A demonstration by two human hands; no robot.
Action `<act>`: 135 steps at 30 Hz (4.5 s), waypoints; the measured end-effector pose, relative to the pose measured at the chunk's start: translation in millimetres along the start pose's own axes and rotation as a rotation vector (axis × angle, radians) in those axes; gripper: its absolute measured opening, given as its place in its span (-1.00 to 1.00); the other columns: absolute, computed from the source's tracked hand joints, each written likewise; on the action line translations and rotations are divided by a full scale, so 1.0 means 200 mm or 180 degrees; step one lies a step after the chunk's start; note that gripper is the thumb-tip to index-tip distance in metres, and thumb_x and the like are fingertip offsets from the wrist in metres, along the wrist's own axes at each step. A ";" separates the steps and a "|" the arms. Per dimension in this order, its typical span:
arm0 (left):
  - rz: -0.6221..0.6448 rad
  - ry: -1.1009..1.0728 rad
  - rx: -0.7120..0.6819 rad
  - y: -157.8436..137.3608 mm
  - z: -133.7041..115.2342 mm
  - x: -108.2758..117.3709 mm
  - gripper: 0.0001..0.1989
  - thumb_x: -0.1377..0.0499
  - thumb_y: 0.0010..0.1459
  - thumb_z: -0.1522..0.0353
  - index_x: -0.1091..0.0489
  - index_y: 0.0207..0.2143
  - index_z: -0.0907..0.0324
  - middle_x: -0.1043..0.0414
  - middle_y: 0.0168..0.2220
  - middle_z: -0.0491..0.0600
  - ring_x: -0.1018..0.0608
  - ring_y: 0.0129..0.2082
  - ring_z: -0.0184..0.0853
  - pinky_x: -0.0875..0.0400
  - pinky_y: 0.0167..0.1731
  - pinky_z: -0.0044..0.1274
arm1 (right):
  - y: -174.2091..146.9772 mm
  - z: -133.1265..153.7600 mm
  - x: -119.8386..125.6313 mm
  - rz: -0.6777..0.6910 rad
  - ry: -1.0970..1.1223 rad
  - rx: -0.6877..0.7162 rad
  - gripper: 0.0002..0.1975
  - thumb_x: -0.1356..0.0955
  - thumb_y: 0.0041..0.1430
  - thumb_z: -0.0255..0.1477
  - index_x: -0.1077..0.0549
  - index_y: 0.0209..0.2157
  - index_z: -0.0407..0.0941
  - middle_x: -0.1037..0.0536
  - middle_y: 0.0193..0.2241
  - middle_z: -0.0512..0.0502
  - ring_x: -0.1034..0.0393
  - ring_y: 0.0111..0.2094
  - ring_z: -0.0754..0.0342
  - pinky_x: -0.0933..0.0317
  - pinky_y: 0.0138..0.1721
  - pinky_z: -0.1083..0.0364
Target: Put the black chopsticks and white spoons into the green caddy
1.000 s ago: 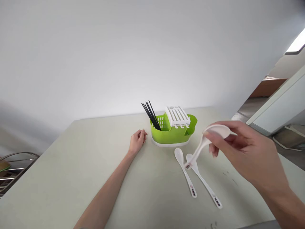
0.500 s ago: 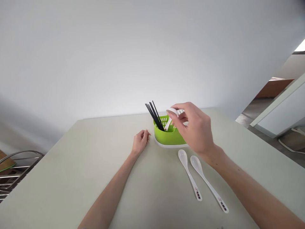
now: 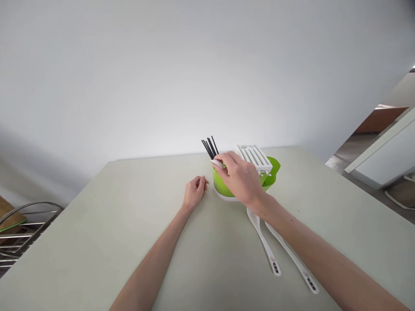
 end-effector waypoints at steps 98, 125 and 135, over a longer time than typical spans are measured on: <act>0.0236 0.0307 0.0054 0.01 -0.02 -0.03 -0.54 -0.02 0.38 -0.01 -0.43 -0.38 0.12 -0.45 -0.53 -0.11 -0.42 -0.57 -0.35 -0.32 -0.43 -0.49 | -0.72 -0.38 0.42 0.0091 0.2771 -0.2930 -0.59 -0.45 0.24 0.03 -0.52 -0.25 -0.04 -0.47 -0.58 0.03 -0.35 -0.56 0.09 -0.26 -0.55 0.13; 0.0233 0.0380 -0.0042 0.01 0.00 -0.03 -0.53 0.01 0.39 0.01 -0.45 -0.37 0.14 -0.48 -0.52 -0.10 -0.44 -0.57 -0.35 -0.35 -0.40 -0.50 | -0.09 0.01 0.19 -0.1211 0.1146 -0.0196 -0.88 -0.33 0.47 -0.29 -0.47 -0.12 -0.02 -0.68 -0.26 -0.03 -0.63 -0.35 0.08 -0.46 -0.34 0.10; 0.0237 0.0385 0.0010 0.00 -0.03 -0.02 -0.56 0.00 0.38 0.04 -0.43 -0.39 0.13 -0.46 -0.53 -0.10 -0.42 -0.56 -0.34 -0.31 -0.41 -0.50 | -0.09 0.01 0.06 -0.0785 0.0859 -0.0015 -0.88 -0.30 0.48 -0.35 -0.45 -0.17 -0.06 -0.59 -0.28 -0.07 -0.51 -0.39 0.12 -0.24 -0.48 0.15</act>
Point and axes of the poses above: each hand's wrist, its own y-axis towards the middle knuckle, its own x-axis out of the back of the hand, z = x × y, the point moved 3 cm from there along y, towards the middle knuckle
